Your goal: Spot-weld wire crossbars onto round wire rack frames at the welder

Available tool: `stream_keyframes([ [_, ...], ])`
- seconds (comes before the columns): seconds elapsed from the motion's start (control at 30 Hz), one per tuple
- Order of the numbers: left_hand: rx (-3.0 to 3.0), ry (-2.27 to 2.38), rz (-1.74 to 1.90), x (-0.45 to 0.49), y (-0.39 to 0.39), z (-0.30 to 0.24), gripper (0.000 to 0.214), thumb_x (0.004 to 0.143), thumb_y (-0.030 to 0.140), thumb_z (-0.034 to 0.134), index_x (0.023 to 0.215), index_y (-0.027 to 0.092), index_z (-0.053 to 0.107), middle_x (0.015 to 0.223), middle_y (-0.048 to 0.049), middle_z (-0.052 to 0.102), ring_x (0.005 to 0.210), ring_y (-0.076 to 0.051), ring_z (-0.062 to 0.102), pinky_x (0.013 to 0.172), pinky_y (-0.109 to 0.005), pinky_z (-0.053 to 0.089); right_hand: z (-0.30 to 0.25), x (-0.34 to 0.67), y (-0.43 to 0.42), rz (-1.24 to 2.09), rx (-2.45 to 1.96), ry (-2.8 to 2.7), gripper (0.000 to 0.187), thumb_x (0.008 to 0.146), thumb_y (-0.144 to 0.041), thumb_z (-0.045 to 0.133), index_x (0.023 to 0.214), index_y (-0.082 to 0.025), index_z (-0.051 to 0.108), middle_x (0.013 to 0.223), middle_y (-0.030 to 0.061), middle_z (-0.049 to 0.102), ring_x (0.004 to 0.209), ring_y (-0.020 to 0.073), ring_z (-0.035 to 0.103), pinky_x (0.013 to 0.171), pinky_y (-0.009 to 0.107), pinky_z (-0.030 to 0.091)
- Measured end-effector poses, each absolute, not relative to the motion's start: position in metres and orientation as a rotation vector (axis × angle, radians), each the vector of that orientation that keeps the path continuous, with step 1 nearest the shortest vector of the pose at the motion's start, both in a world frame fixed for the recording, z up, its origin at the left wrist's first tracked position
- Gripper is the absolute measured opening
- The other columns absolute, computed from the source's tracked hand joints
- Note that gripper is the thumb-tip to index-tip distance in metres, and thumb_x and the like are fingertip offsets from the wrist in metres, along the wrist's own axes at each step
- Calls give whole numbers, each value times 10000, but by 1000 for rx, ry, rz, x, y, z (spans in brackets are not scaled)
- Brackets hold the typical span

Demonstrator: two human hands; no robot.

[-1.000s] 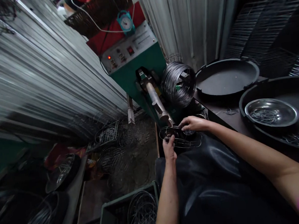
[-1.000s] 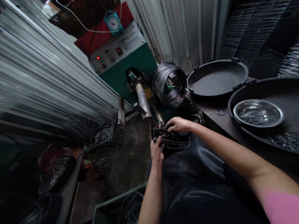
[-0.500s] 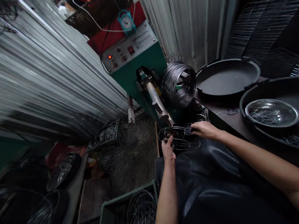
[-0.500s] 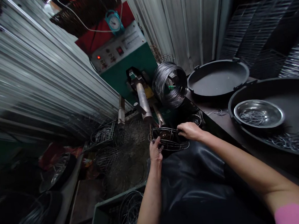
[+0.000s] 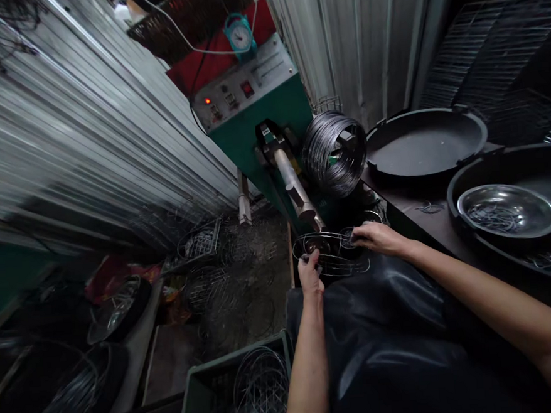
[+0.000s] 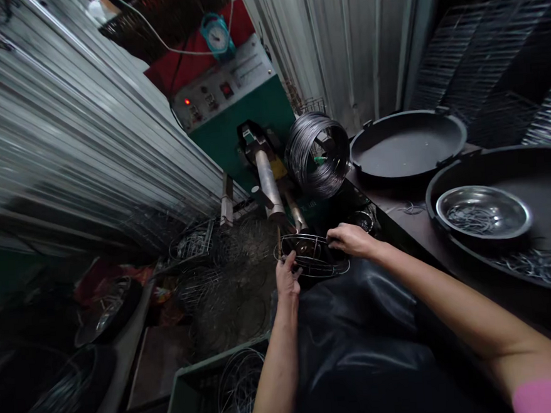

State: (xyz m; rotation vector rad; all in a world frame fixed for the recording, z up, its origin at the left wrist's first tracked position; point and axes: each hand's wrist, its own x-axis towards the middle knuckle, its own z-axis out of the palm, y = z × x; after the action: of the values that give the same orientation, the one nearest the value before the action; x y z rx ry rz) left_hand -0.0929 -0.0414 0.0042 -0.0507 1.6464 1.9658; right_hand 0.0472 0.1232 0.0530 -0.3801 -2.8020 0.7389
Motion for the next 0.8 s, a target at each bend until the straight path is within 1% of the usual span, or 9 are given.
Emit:
stream_keyframes([
  [0.1, -50, 1632, 1964, -97, -42, 4, 461, 473, 388, 770, 746, 193, 454, 704, 44, 471, 685, -99, 474, 628, -236, 339, 52, 45, 128, 737, -291, -2783, 122, 790, -237, 563, 851, -198, 662, 846, 63, 620, 820, 192, 567, 721, 266, 431],
  [0.2, -69, 1614, 1955, -100, -42, 4, 432, 492, 377, 755, 750, 191, 463, 694, 46, 461, 676, -94, 452, 646, -250, 347, 51, 42, 130, 821, -230, -2744, 136, 794, -240, 547, 855, -194, 659, 864, 65, 607, 781, 178, 577, 707, 265, 440],
  [0.3, -91, 1593, 1957, -101, -43, 3, 421, 500, 372, 750, 757, 189, 470, 692, 46, 458, 666, -89, 442, 656, -257, 351, 50, 39, 130, 901, -179, -2728, 148, 799, -251, 531, 863, -191, 650, 846, 58, 615, 738, 168, 586, 685, 263, 442],
  [0.43, -61, 1565, 2021, -98, -42, 1, 446, 482, 358, 770, 750, 187, 457, 725, 40, 494, 678, -89, 471, 649, -242, 345, 45, 40, 132, 984, -148, -2696, 138, 795, -272, 522, 818, -201, 638, 784, 33, 638, 712, 164, 596, 664, 259, 438],
  [0.53, 55, 1544, 2123, -95, -37, -2, 455, 474, 341, 789, 730, 180, 448, 720, 41, 498, 674, -83, 483, 659, -228, 349, 33, 44, 133, 1046, -183, -2634, 170, 803, -320, 505, 794, -205, 631, 760, 29, 654, 704, 173, 608, 655, 269, 445],
  [0.63, 224, 1572, 2213, -93, -31, -7, 437, 498, 329, 792, 725, 176, 452, 700, 44, 481, 655, -74, 467, 681, -222, 362, 14, 48, 136, 1089, -227, -2526, 235, 807, -396, 492, 770, -210, 630, 755, 41, 661, 705, 185, 618, 656, 285, 469],
  [0.8, 415, 1754, 2170, -93, -27, -17, 429, 539, 333, 789, 779, 182, 467, 716, 39, 473, 658, -80, 461, 675, -223, 379, -18, 51, 139, 1187, -317, -2389, 302, 779, -491, 529, 797, -212, 645, 824, 67, 683, 777, 216, 638, 723, 330, 509],
])
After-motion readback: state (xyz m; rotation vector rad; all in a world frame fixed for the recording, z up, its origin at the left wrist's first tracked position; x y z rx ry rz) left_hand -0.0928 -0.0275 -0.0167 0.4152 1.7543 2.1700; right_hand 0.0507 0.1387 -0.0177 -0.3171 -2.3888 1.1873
